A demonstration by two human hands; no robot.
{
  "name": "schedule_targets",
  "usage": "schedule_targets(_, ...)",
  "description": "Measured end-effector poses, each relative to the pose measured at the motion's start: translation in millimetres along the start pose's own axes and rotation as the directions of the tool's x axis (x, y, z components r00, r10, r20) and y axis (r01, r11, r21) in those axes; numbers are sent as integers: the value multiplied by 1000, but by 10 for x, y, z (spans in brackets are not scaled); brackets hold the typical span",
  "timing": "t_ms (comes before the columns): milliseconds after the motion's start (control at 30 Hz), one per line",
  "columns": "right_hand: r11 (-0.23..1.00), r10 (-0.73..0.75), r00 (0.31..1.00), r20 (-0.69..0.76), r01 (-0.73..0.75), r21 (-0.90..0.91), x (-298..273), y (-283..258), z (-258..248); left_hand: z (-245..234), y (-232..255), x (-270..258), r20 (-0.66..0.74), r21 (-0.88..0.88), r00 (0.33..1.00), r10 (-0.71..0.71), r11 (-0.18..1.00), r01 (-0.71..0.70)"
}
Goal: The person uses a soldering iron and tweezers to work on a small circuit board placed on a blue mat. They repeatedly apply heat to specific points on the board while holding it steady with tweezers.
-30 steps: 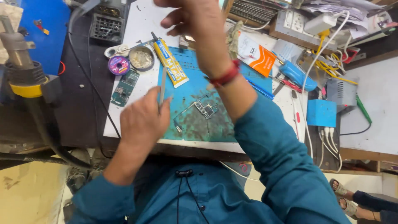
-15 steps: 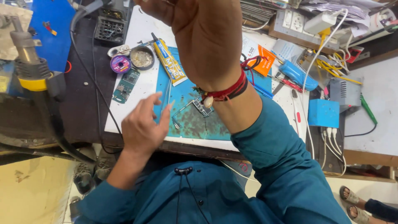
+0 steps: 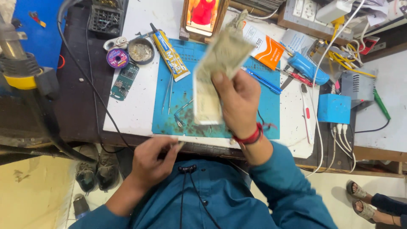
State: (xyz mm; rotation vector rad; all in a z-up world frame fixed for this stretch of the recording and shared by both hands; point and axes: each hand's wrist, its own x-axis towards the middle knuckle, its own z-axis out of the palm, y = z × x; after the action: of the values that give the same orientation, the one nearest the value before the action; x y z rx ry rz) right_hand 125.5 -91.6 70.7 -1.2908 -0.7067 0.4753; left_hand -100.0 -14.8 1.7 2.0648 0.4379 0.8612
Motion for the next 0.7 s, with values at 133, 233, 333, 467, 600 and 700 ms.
schedule_targets(133,987,141,983,-117,-149,-65,-481,382,-410,-111,-358,-400,143,123,986,80,988,-98)
schedule_targets(233,982,149,979,-138,-162,-95,-784,535,-621,-233,-742,-641,331,474,915,-232,879,51)
schedule_targets(333,989,112,978,-175,-126,-70,-948,626,-698,-364,-980,-680,311,919,435,-845,384,90)
schedule_targets(467,993,77,974,-211,-95,-76,-974,694,-687,-531,-967,-706,105,900,892,-441,423,103)
schedule_targets(600,985,15,980,-196,-48,-163,-932,640,-616,-490,-1061,-653,262,861,828,-496,508,32)
schedule_targets(700,979,-5,980,-200,-36,-198,-950,627,-629,-394,-1155,-645,267,819,808,-525,565,96)
